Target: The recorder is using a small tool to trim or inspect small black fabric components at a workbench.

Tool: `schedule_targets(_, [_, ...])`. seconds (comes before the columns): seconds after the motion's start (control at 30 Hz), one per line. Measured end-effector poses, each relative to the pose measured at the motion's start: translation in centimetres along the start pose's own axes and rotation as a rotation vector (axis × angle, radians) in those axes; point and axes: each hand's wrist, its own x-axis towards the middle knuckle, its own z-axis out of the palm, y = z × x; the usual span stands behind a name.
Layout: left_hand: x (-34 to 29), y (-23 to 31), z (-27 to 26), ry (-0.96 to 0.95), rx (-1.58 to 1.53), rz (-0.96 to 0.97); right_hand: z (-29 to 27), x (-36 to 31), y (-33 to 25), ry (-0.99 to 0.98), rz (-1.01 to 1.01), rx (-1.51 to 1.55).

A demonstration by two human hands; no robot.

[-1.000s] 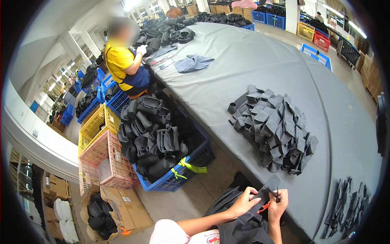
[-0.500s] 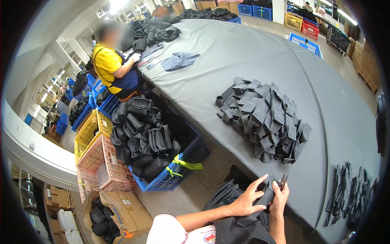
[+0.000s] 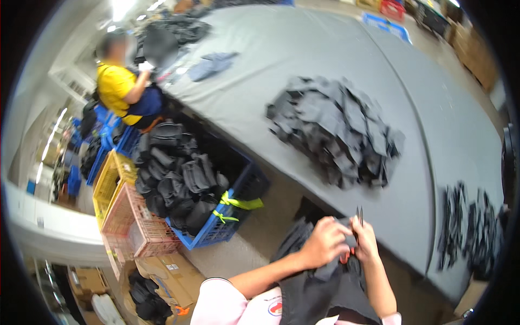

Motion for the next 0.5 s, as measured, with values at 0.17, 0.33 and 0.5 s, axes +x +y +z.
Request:
schedule_targets(0.17, [0.5, -0.1, -2.6, 0.088, -0.303, -0.394, 1.7, -3.7, -2.2, 0.112, -0.344, -0.209])
schedule_targets(0.33, [0.7, -1.2, -1.8, -0.034, -0.628, -0.424, 0.6, -4.5, -2.0, 0.093, -0.465, -0.473])
schedule_targets(0.5, [0.5, -1.5, -1.7, -0.011, -0.523, -0.341, -1.1, -6.8, -2.5, 0.185, -0.712, -0.816])
